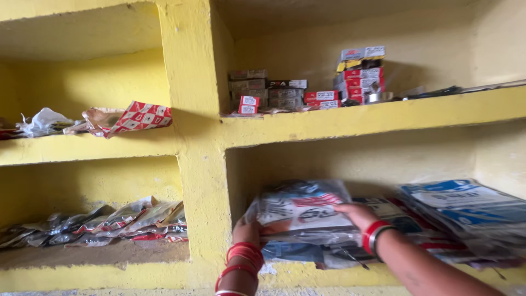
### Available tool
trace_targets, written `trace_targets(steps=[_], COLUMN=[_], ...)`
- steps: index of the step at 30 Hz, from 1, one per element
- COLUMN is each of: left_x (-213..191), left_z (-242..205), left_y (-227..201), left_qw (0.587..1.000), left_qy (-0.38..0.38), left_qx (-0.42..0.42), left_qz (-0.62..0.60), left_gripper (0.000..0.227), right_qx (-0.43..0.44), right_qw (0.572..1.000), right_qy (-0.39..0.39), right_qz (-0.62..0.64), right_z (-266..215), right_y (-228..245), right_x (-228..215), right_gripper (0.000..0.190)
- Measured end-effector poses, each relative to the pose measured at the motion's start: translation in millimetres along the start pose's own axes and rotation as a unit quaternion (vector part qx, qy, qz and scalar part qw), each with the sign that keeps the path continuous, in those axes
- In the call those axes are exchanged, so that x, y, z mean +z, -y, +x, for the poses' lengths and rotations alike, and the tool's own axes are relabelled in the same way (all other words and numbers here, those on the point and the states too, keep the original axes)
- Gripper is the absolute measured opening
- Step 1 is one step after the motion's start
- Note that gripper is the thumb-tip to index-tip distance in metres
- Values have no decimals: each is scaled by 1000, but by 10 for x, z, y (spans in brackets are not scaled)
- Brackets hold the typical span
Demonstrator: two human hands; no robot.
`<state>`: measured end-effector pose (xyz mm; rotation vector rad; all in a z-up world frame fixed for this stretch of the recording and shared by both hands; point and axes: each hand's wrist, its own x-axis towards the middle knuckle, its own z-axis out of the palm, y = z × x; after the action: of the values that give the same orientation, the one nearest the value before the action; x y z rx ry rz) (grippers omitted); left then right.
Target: The person repeatedly picks up packaged automotive parts from a pile on the floor, wipes each package with a cloth, and places them onto a yellow wall shelf. The person handles multiple different packages one at a time and stacks them on the shelf.
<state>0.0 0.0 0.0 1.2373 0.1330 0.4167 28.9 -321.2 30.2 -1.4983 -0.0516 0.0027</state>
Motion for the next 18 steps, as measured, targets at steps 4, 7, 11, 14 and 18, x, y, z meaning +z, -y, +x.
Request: trace_targets(steps=[4,7,11,14,18], left_x=[-220,-301,-122,143,267], left_z=[357,521,271,-231,-676], left_y=[170,335,394,282,64], left_qw=[998,992,976,961,965], left_qy=[-15,-40,-109,-189,-219], left_qx=[34,116,175,46,119], left_qz=[-51,-8,69,195,77], left_gripper=[75,73,70,86,97], right_qx=[-80,-126,-134,-139,-104], right_qw=[996,979,941,920,907], right_qy=[-24,-50,-70,-87,-94], right_qz=[-26,-153,-302,-356,-396], right_z=[823,1299,1493,1424,1349], right_y=[-365,-543,-690,-751,-664], right_x=[325,428,345,433,483], right_gripper=[37,38,46,44,45])
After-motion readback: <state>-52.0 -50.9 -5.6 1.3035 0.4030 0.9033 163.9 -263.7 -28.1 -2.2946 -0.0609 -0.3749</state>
